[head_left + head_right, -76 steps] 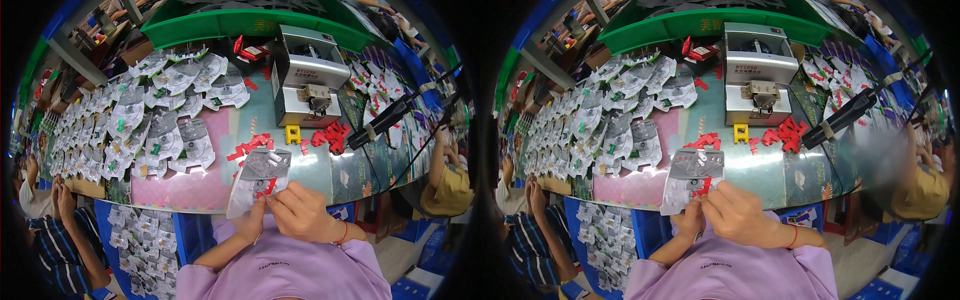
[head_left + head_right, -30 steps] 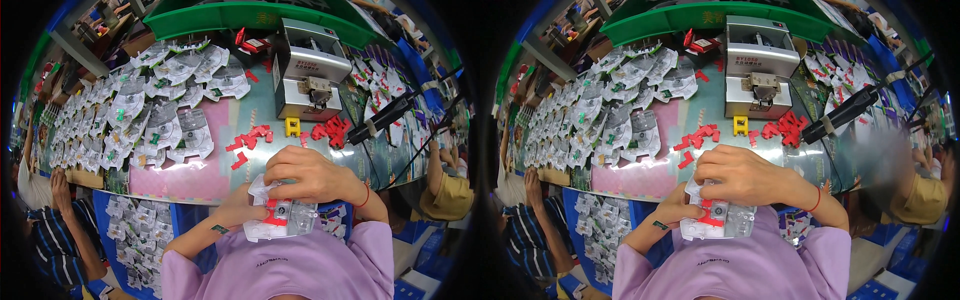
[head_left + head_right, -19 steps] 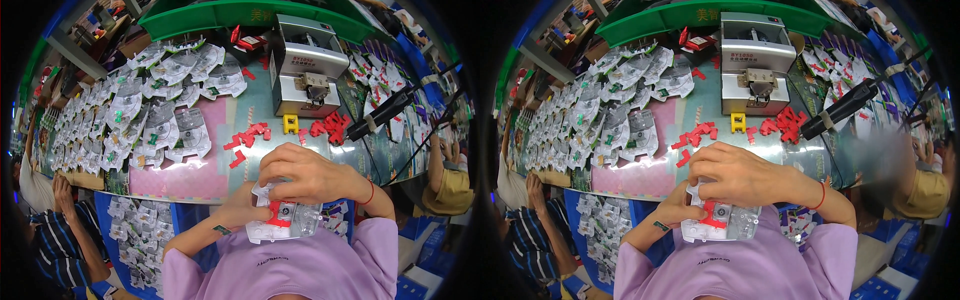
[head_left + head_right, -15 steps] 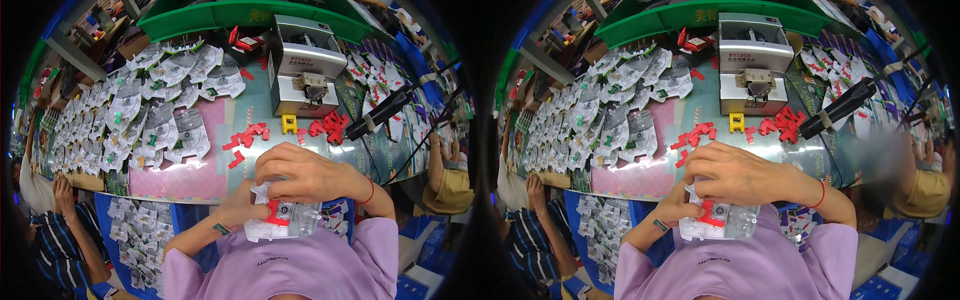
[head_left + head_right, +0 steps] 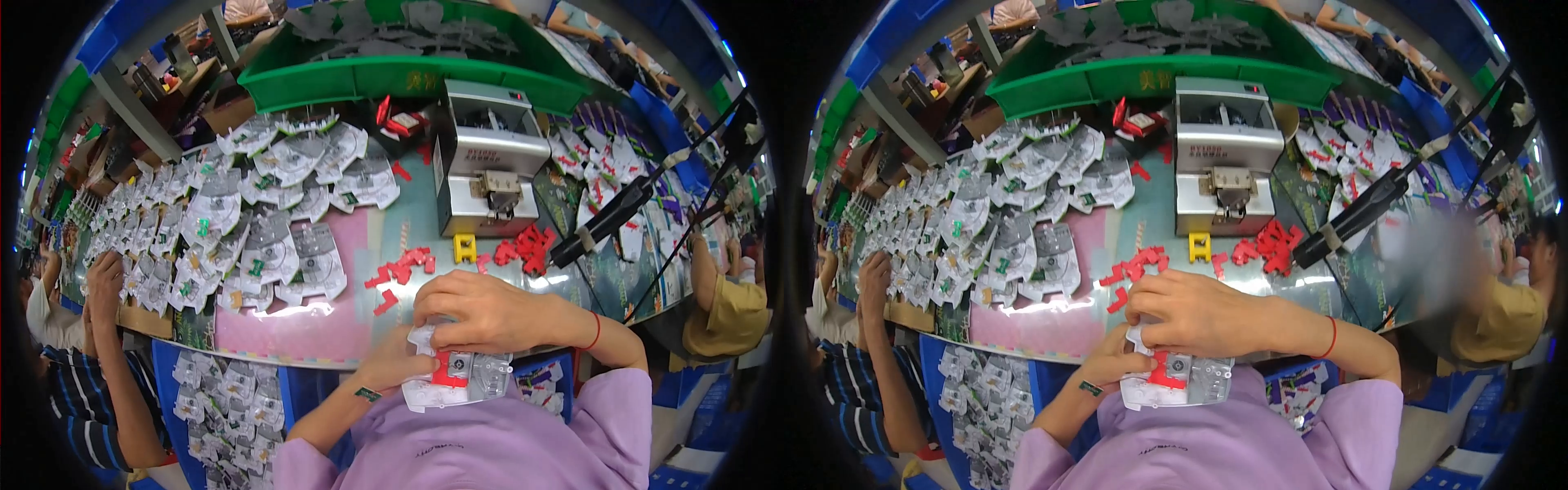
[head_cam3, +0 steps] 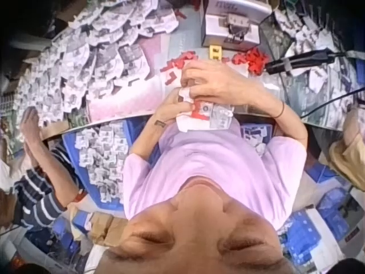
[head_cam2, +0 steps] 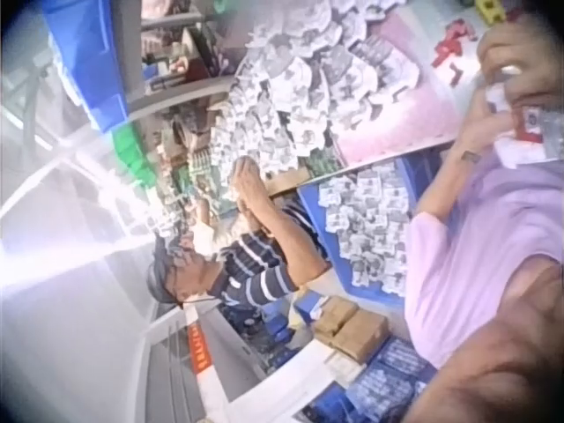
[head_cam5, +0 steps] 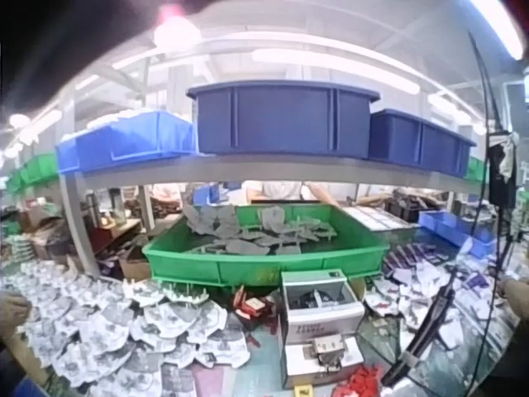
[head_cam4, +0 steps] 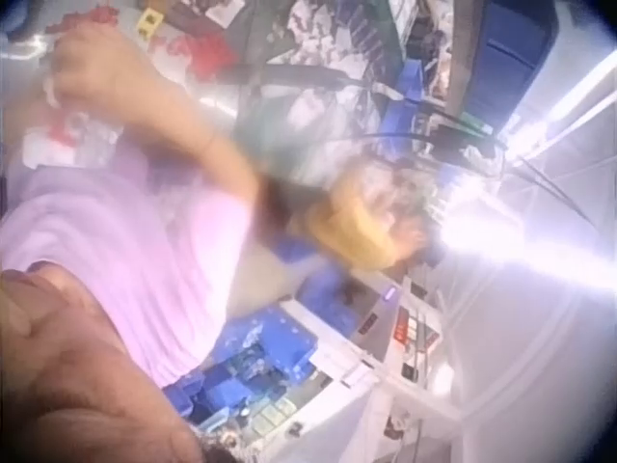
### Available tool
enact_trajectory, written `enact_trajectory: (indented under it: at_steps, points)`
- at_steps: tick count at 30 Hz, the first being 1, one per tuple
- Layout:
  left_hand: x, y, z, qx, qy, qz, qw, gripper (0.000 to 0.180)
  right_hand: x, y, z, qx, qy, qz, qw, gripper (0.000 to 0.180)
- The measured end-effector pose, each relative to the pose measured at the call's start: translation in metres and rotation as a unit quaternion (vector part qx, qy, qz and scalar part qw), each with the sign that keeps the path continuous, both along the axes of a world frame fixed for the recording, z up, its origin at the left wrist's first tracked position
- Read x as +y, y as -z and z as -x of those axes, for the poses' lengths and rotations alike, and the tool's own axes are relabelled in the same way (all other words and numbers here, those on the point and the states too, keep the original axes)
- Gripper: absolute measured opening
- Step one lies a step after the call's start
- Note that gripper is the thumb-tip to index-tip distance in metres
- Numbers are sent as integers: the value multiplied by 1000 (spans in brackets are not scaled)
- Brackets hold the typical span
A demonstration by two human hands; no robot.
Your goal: The person assembles small plastic parts and connectors by hand, using a press machine and an electric screwdriver.
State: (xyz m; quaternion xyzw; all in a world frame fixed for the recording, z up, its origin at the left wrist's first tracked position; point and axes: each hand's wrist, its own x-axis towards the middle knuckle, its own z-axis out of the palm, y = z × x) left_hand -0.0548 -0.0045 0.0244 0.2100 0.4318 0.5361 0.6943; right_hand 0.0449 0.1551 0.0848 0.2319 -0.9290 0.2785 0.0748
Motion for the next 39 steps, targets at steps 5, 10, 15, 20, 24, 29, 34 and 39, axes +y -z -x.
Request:
enact_trajectory:
  at_steps: [5, 10, 15, 20, 24, 29, 34, 39]
  points:
    - [0, 16, -7, -66, -53, -37, 996, 39, 19, -34, 8, -2, 29, -59, 998, 22]
    - [4, 23, -5, -62, -80, -33, 994, 40, 78, -80, 40, 117, 161, -181, 963, 27]
    - [11, 20, -1, -57, -101, -51, 992, 40, 173, -100, 76, 127, 314, -276, 899, 30]
    - [29, 33, 4, -88, -88, -15, 992, 42, 278, -71, 90, -25, 399, -314, 861, 40]
    - [8, 20, -2, -79, -152, 29, 985, 57, 275, -76, 135, -68, 354, -287, 887, 47]
    - [15, 18, 5, -170, -205, 63, 962, 73, 275, -64, 187, -82, 357, -292, 883, 39]
    - [15, 21, 10, -160, -195, 91, 963, 78, 285, -54, 212, -120, 480, -374, 784, 31]
    - [21, 14, 17, -122, -174, 101, 972, 72, 331, -32, 192, -124, 490, -330, 797, 39]
